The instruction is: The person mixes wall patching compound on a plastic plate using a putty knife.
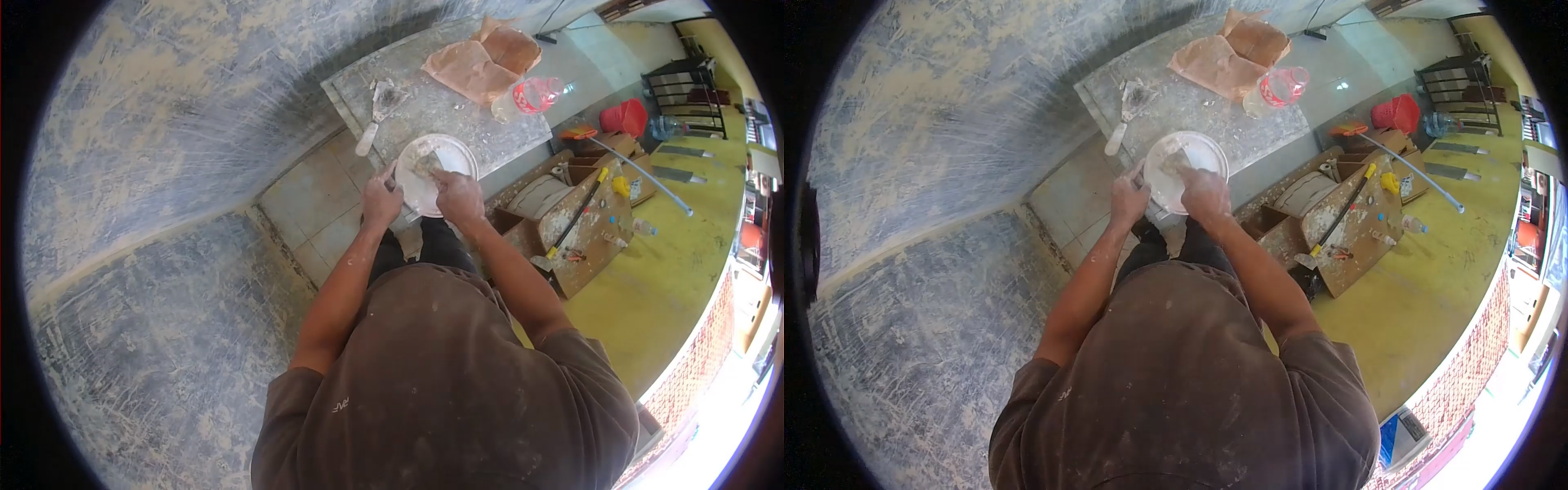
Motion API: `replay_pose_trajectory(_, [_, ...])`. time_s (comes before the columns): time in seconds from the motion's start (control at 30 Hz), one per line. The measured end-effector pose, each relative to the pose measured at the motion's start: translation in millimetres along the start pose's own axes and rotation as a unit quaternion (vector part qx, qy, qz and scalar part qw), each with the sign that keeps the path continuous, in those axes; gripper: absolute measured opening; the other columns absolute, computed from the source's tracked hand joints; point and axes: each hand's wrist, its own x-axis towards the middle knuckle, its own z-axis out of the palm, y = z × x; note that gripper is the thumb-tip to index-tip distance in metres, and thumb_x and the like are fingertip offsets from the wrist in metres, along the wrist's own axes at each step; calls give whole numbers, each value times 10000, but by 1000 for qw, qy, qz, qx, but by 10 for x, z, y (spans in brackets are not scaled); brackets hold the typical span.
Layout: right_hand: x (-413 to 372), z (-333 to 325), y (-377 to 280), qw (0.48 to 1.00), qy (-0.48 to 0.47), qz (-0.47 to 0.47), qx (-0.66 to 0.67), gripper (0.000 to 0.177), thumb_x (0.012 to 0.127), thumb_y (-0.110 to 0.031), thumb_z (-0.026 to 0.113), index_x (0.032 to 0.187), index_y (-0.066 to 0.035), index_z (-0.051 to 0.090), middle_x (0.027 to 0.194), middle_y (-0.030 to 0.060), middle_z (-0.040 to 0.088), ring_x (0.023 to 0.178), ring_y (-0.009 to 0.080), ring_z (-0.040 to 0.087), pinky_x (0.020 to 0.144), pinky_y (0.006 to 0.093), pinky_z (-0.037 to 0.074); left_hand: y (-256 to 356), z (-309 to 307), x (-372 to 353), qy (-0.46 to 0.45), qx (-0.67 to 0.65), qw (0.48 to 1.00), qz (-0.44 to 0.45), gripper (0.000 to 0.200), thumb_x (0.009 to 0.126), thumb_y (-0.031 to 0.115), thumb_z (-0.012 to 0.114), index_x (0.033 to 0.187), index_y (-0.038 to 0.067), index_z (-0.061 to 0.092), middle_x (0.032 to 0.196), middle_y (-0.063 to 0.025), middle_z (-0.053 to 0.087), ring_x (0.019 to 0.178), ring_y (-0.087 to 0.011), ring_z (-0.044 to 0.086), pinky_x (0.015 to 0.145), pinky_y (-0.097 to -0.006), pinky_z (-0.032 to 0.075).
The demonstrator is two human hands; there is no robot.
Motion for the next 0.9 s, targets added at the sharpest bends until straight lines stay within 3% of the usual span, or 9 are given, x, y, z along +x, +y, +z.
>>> replay_pose_trajectory(0.07, [-9,65,61,1000,13,-3,22,285,857,-132,544,1082,-162,716,869,171,675,814,388,654,733,479,529,-76,12,-17,36,7,998,42,582,737,86,632,1317,118,596,1030,-221,675,991,-341,646,900,-418,486])
replay_pose_trajectory(0.13, [25,79,149,998,36,-12,40,279,856,-136,557,1081,-161,721,865,162,674,804,384,653,727,474,527,51,-70,5,-25,-12,999,-31,574,747,77,633,1318,117,596,1022,-202,674,967,-344,642,893,-416,488])
replay_pose_trajectory(0.23, [-43,140,214,993,57,-49,87,290,842,-133,586,1099,-164,718,861,151,671,787,378,651,716,463,523,52,-20,-37,15,-9,1000,-21,554,760,78,640,1311,123,605,996,-176,667,921,-327,638,860,-408,495])
replay_pose_trajectory(0.3, [-86,144,238,993,74,-44,83,315,817,-68,632,1117,-129,711,860,155,678,778,348,660,708,407,530,56,-10,-49,18,-3,1000,-14,543,765,77,643,1304,124,612,979,-167,662,901,-314,637,847,-406,496])
replay_pose_trajectory(0.53, [-299,141,296,984,124,-32,122,367,797,-70,603,1140,-163,694,875,122,678,780,341,663,713,424,537,190,35,-17,12,-4,999,-41,492,774,101,659,1266,119,642,976,-153,664,895,-303,640,838,-414,498])
replay_pose_trajectory(0.77, [-243,47,330,976,177,-62,107,348,803,-58,608,1116,-177,703,897,100,690,758,320,672,677,410,551,344,50,41,70,71,995,17,406,786,140,661,1189,88,676,971,-161,690,937,-337,645,867,-418,498])
replay_pose_trajectory(0.83, [-234,11,347,973,186,-75,112,341,806,-58,611,1111,-177,705,901,99,692,751,317,673,666,409,552,601,-85,24,4,18,996,-83,359,793,128,652,1144,57,687,950,-164,696,935,-346,650,882,-418,498])
replay_pose_trajectory(0.9, [-224,-37,368,979,163,-70,104,332,818,-62,610,1115,-177,703,884,105,692,746,319,673,659,406,553,548,-71,60,0,6,998,-60,337,796,108,643,1123,39,687,956,-168,699,919,-335,660,861,-408,508])
